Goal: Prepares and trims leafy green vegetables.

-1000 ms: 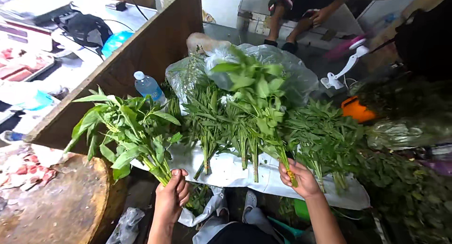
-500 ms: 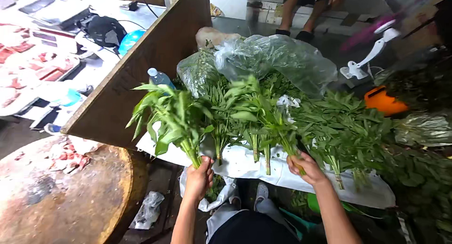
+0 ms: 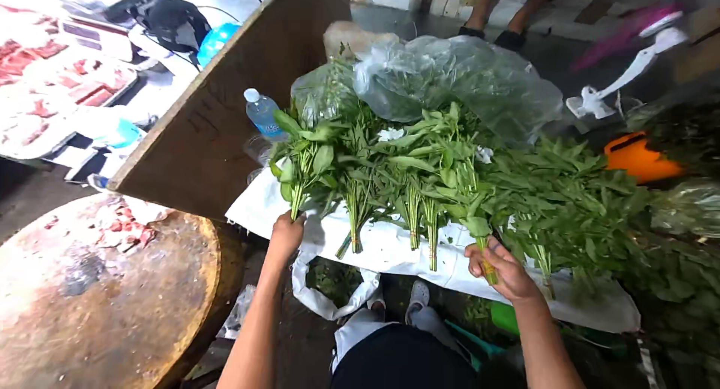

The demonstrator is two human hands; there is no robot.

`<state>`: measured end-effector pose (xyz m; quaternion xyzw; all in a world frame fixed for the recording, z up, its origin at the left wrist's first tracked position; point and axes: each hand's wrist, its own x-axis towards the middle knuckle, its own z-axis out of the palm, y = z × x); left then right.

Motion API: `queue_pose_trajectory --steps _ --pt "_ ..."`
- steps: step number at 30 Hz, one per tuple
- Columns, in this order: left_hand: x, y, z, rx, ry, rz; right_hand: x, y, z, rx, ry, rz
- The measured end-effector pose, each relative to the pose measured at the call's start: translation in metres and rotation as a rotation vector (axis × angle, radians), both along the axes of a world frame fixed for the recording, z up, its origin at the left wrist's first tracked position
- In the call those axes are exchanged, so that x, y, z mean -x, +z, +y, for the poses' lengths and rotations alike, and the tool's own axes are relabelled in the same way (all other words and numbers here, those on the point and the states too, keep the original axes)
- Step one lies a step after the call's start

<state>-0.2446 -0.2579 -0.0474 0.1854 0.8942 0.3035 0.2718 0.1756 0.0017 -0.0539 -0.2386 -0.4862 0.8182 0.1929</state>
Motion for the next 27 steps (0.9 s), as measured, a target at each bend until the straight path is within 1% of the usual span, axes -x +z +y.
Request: queue_pose_trajectory --steps 1,2,3,5,7,9,11,12,14,15,17,19,21,23,24,25,27 --pt "-0.005 -0.004 0.002 -0.071 0.045 -0.050 0.006 0.000 0.001 -0.025 0.049 -0.018" --pt "-0.012 -0.006 0.005 -0.183 0.105 -0.120 0.013 -0.001 0.001 -0.044 0.085 -0.041" --pt "-0.023 -0.006 0.010 -0.335 0.183 -0.236 0.020 -0.001 0.000 -0.055 0.097 -0.067" --pt "-0.058 0.004 0.027 -0.643 0.307 -0.540 0.033 -0.002 0.000 -0.061 0.058 -0.105" --pt "-0.094 0.010 0.046 -0.897 0.303 -0.816 0.050 0.002 -0.001 -0.039 0.060 -0.083" --pt "-0.123 0.010 0.065 -1.043 0.255 -0.996 0.066 0.008 -0.006 -0.009 0.152 -0.051" --pt "-0.142 0.009 0.083 -1.108 0.229 -1.129 0.078 0.013 -0.011 -0.026 0.284 -0.065" --pt "-0.149 0.011 0.090 -1.098 0.233 -1.173 0.082 0.014 -0.011 -0.050 0.362 -0.087" --pt "-0.155 0.017 0.100 -1.022 0.275 -1.182 0.092 0.018 -0.009 -0.124 0.490 -0.171" --pt "-0.155 0.020 0.104 -0.976 0.301 -1.156 0.096 0.022 -0.007 -0.178 0.516 -0.223" --pt "-0.153 0.025 0.112 -0.910 0.334 -1.075 0.097 0.033 0.000 -0.326 0.498 -0.337" --pt "-0.151 0.027 0.121 -0.901 0.370 -1.011 0.088 0.035 0.015 -0.485 0.370 -0.486" --pt "-0.147 0.031 0.130 -0.950 0.400 -0.977 0.068 0.013 0.037 -0.692 0.096 -0.743" --pt "-0.142 0.037 0.139 -1.019 0.424 -0.946 0.043 -0.023 0.062 -0.859 -0.127 -1.039" --pt "-0.140 0.039 0.142 -1.056 0.434 -0.939 0.031 -0.038 0.070 -0.881 -0.165 -1.148" --pt "-0.138 0.040 0.145 -1.092 0.441 -0.937 0.022 -0.049 0.075 -0.876 -0.158 -1.225" --pt "-0.134 0.043 0.154 -1.145 0.447 -0.937 0.015 -0.057 0.081 -0.879 -0.115 -1.324"
